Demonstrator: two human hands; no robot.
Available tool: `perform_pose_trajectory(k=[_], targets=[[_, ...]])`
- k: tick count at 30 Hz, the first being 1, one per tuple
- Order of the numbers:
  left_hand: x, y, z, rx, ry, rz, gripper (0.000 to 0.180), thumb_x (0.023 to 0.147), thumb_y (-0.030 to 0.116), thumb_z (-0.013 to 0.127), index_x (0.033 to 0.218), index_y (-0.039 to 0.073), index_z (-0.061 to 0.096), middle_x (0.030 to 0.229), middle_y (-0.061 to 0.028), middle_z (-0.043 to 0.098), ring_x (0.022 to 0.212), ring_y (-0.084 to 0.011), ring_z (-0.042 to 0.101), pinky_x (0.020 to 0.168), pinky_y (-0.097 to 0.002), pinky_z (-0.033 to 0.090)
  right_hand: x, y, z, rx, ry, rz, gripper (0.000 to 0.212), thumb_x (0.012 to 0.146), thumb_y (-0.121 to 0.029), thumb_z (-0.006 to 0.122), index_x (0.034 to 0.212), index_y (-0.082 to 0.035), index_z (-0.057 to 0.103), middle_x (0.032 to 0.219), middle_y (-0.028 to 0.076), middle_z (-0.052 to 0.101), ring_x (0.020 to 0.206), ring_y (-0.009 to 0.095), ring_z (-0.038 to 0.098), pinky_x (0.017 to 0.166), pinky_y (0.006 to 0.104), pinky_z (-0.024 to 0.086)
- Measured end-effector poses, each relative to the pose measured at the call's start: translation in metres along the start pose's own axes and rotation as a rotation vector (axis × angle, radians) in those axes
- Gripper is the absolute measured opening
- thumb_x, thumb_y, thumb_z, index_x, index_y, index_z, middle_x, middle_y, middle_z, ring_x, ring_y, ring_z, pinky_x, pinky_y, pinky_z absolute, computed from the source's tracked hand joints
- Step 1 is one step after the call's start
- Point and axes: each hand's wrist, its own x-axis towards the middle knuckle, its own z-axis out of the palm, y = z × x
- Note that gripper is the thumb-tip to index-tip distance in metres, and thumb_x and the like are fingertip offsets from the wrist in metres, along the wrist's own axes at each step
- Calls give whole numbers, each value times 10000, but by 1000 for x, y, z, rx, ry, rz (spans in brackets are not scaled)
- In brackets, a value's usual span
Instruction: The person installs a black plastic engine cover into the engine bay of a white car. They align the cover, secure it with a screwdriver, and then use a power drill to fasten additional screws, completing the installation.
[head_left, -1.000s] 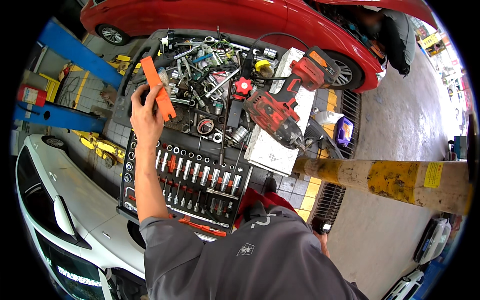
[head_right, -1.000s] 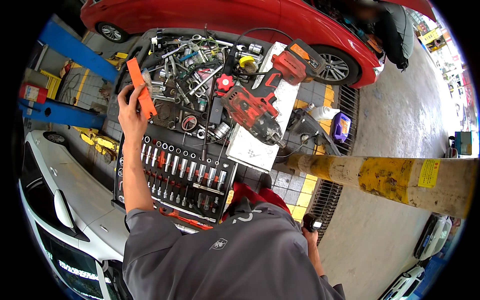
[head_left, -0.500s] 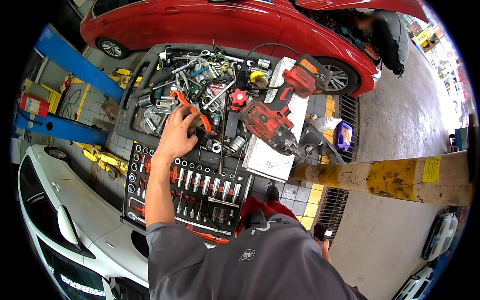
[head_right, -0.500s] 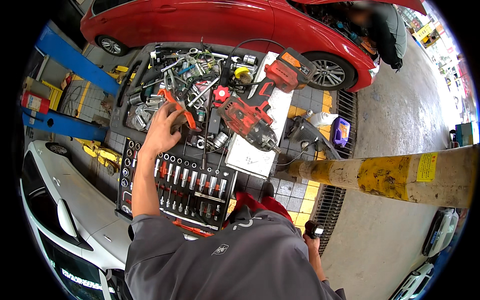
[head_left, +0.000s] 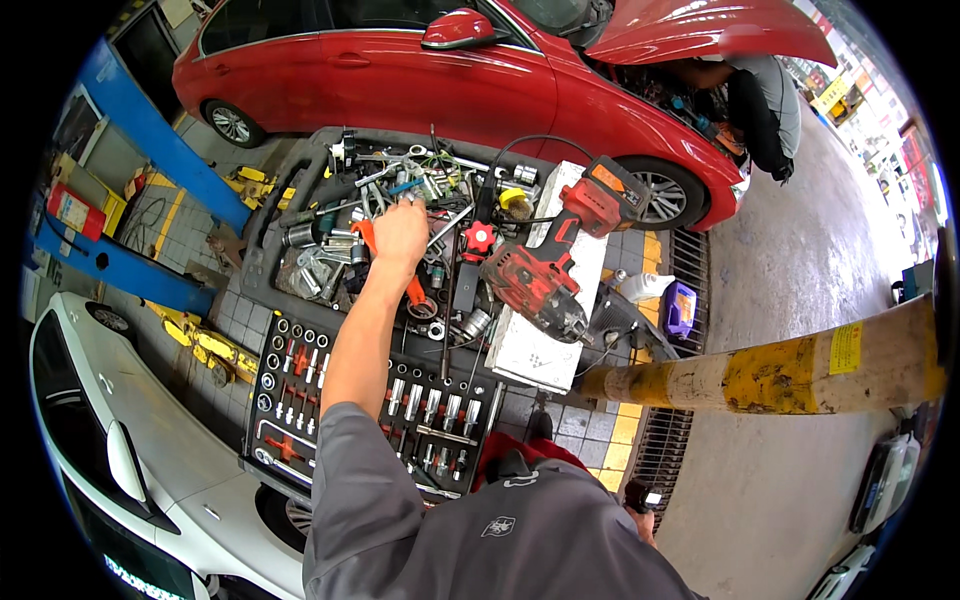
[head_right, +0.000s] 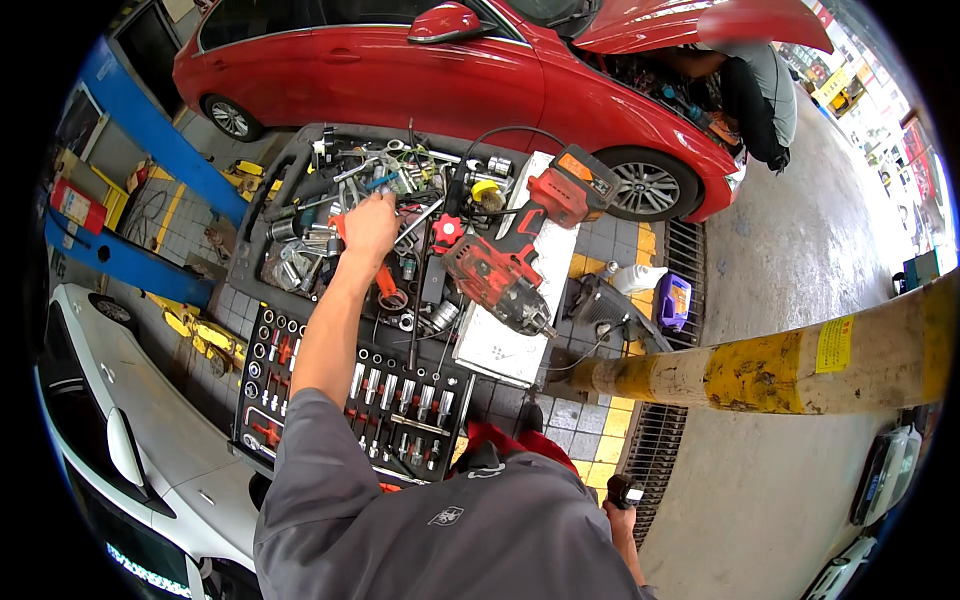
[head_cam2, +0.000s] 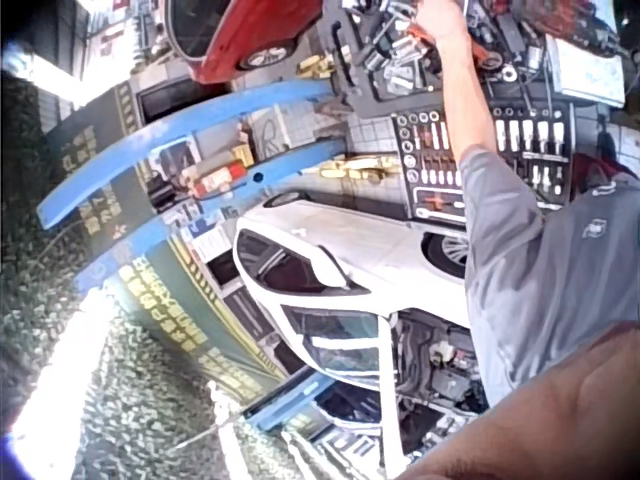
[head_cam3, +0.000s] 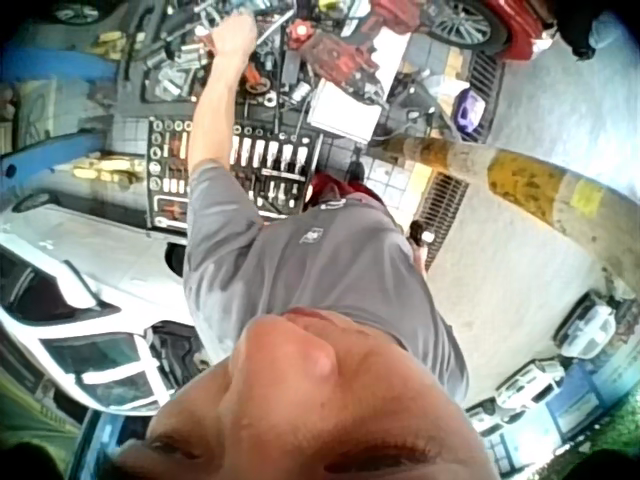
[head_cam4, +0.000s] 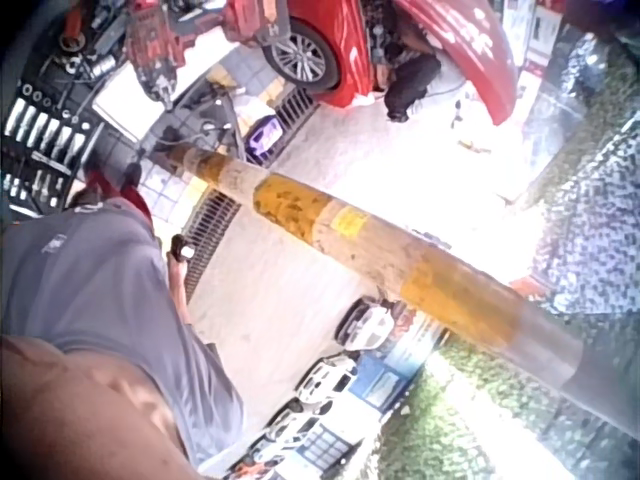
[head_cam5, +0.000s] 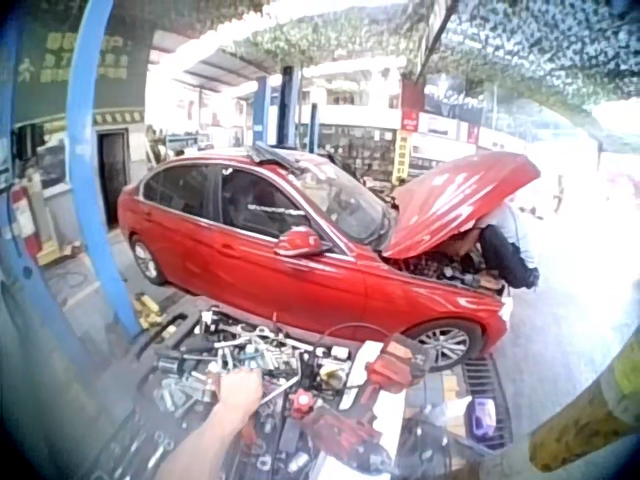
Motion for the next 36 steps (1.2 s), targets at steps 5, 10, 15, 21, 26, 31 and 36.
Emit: perform_pose_trajectory(k=[5,10,15,21,26,31,36], targets=[[-7,1,5,4,-65,-10,217,969,162,591,997,47,773,1031,-167,757,915,-332,781,758,-460,627,-7,18,4,42,-6,-31,258,758,-173,848,953,-18,783,842,39,746,762,169,705,709,357,542],[-2,25,6,30,-183,-107,248,963,179,613,1061,33,788,1109,-182,751,939,-326,787,780,-455,632,39,120,3,133,24,-62,298,752,-186,883,975,-9,796,869,65,774,808,190,723,751,377,550],[6,12,6,-80,-219,-191,357,934,365,749,1103,52,785,1172,-175,739,972,-389,771,837,-488,621,35,96,8,79,-3,-32,295,753,-185,884,975,-10,798,873,67,777,810,193,727,754,377,551],[7,23,-8,-265,-374,-265,429,929,440,756,1026,26,817,1134,-223,776,1140,-383,728,973,-483,578,35,89,-1,59,-6,-33,291,754,-184,884,974,-13,800,877,69,781,813,198,731,758,378,552],[10,14,10,-178,-436,-283,395,948,310,718,1234,43,769,1358,-260,675,1250,-402,674,1041,-472,560,61,108,4,71,-40,-64,288,755,-183,885,973,-15,802,880,71,784,815,201,735,762,378,552],[12,19,-1,-136,-536,-199,355,916,251,714,1182,28,789,1364,-231,689,1348,-397,601,1125,-459,512,54,90,-5,61,-50,-138,304,747,-199,886,988,-29,810,895,78,796,824,210,749,777,374,557],[16,25,20,-167,-442,-228,425,902,313,743,1247,66,772,1364,-201,698,1336,-379,610,1108,-462,522,58,93,-24,25,54,-83,342,728,-230,867,1011,-46,811,912,86,795,858,203,752,808,374,563]])
